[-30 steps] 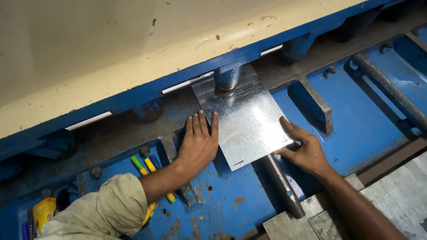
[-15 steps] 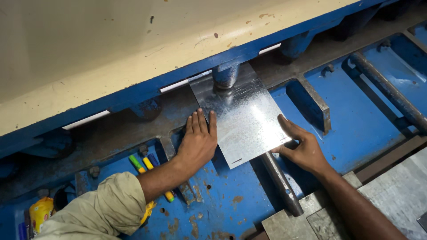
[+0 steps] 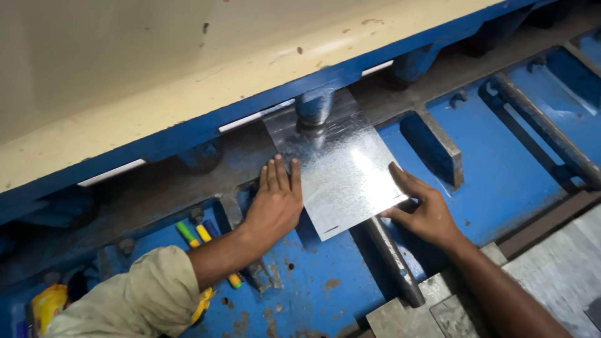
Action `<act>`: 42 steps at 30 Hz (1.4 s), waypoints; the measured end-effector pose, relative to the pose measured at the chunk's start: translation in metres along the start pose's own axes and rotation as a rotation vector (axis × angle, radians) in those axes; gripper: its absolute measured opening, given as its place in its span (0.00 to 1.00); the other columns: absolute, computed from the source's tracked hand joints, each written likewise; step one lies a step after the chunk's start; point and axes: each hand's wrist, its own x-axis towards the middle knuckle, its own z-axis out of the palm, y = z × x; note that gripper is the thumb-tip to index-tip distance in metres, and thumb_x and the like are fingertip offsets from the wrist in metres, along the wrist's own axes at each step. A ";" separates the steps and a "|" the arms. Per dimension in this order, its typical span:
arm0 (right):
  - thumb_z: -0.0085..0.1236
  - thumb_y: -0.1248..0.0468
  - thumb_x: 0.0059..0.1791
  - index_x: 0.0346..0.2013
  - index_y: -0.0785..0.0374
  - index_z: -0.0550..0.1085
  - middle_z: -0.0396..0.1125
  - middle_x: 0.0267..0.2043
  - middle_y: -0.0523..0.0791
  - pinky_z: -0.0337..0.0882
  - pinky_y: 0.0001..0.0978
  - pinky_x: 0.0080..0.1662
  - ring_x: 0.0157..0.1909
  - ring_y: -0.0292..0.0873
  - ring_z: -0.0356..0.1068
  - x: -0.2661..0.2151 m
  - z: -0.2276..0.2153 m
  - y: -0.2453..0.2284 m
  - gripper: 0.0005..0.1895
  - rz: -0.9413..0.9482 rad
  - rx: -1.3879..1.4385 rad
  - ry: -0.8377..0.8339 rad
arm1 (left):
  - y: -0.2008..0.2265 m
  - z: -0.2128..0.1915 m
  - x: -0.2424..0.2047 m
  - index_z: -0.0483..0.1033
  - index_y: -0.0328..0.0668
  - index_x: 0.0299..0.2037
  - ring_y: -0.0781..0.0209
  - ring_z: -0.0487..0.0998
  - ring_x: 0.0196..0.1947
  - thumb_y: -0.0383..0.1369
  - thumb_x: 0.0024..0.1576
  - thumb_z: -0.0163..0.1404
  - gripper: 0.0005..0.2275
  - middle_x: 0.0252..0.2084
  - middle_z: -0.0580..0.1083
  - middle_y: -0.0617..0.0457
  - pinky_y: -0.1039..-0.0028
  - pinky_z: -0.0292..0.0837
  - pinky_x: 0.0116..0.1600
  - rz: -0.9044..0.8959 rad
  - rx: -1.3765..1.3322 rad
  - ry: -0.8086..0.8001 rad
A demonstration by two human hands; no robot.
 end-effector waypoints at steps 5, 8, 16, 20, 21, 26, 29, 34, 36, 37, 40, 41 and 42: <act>0.72 0.52 0.38 0.73 0.57 0.57 0.52 0.76 0.52 0.66 0.47 0.65 0.72 0.53 0.59 0.000 0.001 0.010 0.53 -0.202 -0.064 0.052 | 0.003 0.002 0.001 0.62 0.15 0.63 0.25 0.73 0.57 0.29 0.54 0.42 0.27 0.58 0.66 0.13 0.48 0.66 0.64 -0.015 0.008 -0.002; 0.72 0.52 0.37 0.73 0.58 0.56 0.51 0.77 0.52 0.64 0.48 0.66 0.73 0.55 0.57 0.001 0.000 0.011 0.54 -0.212 -0.050 0.045 | 0.003 0.002 0.002 0.62 0.16 0.63 0.25 0.73 0.57 0.29 0.54 0.42 0.27 0.58 0.66 0.13 0.49 0.66 0.64 -0.017 0.018 -0.010; 0.71 0.52 0.38 0.73 0.58 0.54 0.48 0.78 0.52 0.64 0.51 0.66 0.74 0.56 0.54 0.001 0.002 0.011 0.54 -0.189 -0.029 0.042 | 0.005 0.001 0.002 0.62 0.16 0.63 0.26 0.73 0.58 0.29 0.53 0.42 0.27 0.58 0.66 0.14 0.50 0.66 0.64 -0.019 0.035 -0.016; 0.71 0.53 0.38 0.73 0.59 0.54 0.48 0.77 0.52 0.64 0.50 0.66 0.74 0.55 0.55 0.002 0.001 0.013 0.54 -0.193 -0.020 0.041 | 0.004 0.001 0.003 0.62 0.16 0.62 0.26 0.73 0.58 0.29 0.54 0.42 0.27 0.58 0.66 0.13 0.50 0.66 0.64 -0.012 0.041 -0.023; 0.72 0.53 0.38 0.73 0.59 0.54 0.48 0.77 0.52 0.64 0.50 0.66 0.74 0.55 0.55 0.001 0.001 0.013 0.54 -0.194 -0.023 0.043 | 0.004 0.001 0.002 0.62 0.16 0.63 0.26 0.73 0.58 0.29 0.54 0.42 0.27 0.58 0.66 0.13 0.50 0.66 0.64 -0.010 0.044 -0.024; 0.72 0.55 0.38 0.73 0.60 0.55 0.49 0.77 0.52 0.59 0.47 0.69 0.75 0.53 0.53 0.002 0.001 0.013 0.53 -0.183 -0.021 0.043 | 0.002 0.000 0.002 0.62 0.15 0.63 0.25 0.73 0.57 0.30 0.54 0.42 0.27 0.58 0.66 0.13 0.49 0.66 0.64 -0.004 0.031 -0.016; 0.72 0.55 0.37 0.73 0.62 0.55 0.51 0.77 0.52 0.58 0.44 0.69 0.75 0.51 0.53 0.002 0.001 0.009 0.54 -0.167 -0.019 0.040 | 0.003 -0.002 -0.001 0.62 0.15 0.63 0.25 0.73 0.57 0.30 0.55 0.42 0.27 0.57 0.66 0.13 0.48 0.66 0.64 -0.008 0.051 -0.004; 0.73 0.57 0.36 0.72 0.63 0.55 0.51 0.76 0.52 0.57 0.44 0.69 0.75 0.50 0.54 0.001 0.003 0.006 0.55 -0.151 -0.044 0.053 | 0.002 -0.002 0.000 0.62 0.15 0.63 0.24 0.73 0.58 0.30 0.55 0.42 0.26 0.57 0.66 0.12 0.49 0.65 0.65 -0.011 0.023 0.001; 0.72 0.56 0.37 0.73 0.64 0.55 0.51 0.76 0.53 0.57 0.45 0.70 0.75 0.51 0.53 0.001 0.003 0.006 0.55 -0.198 -0.014 0.055 | 0.003 -0.002 -0.001 0.62 0.15 0.63 0.25 0.73 0.58 0.30 0.56 0.42 0.26 0.57 0.66 0.12 0.49 0.66 0.64 -0.008 0.036 -0.001; 0.73 0.56 0.37 0.73 0.64 0.55 0.51 0.76 0.53 0.58 0.45 0.69 0.75 0.51 0.53 0.001 0.003 0.006 0.55 -0.192 -0.021 0.053 | 0.003 -0.002 -0.001 0.62 0.15 0.63 0.25 0.73 0.57 0.30 0.56 0.42 0.26 0.57 0.66 0.12 0.49 0.66 0.64 -0.005 0.043 -0.002; 0.72 0.55 0.36 0.72 0.62 0.55 0.50 0.77 0.52 0.65 0.46 0.64 0.75 0.50 0.53 0.001 0.002 0.005 0.55 -0.152 0.001 0.040 | 0.002 -0.003 0.000 0.62 0.15 0.63 0.25 0.73 0.58 0.30 0.55 0.42 0.27 0.57 0.66 0.13 0.50 0.66 0.65 0.002 0.047 -0.012; 0.71 0.55 0.36 0.72 0.61 0.54 0.49 0.77 0.51 0.71 0.45 0.59 0.75 0.49 0.52 0.001 0.002 0.004 0.55 -0.126 0.034 0.030 | 0.002 -0.004 0.000 0.62 0.15 0.63 0.25 0.73 0.58 0.30 0.55 0.42 0.26 0.57 0.66 0.13 0.50 0.66 0.65 0.002 0.046 -0.005; 0.70 0.54 0.35 0.72 0.60 0.54 0.48 0.77 0.50 0.76 0.45 0.54 0.75 0.49 0.51 0.001 0.002 0.004 0.55 -0.101 0.066 0.018 | 0.002 -0.004 0.000 0.62 0.15 0.63 0.25 0.73 0.58 0.30 0.55 0.42 0.26 0.57 0.66 0.13 0.50 0.66 0.65 0.002 0.044 0.002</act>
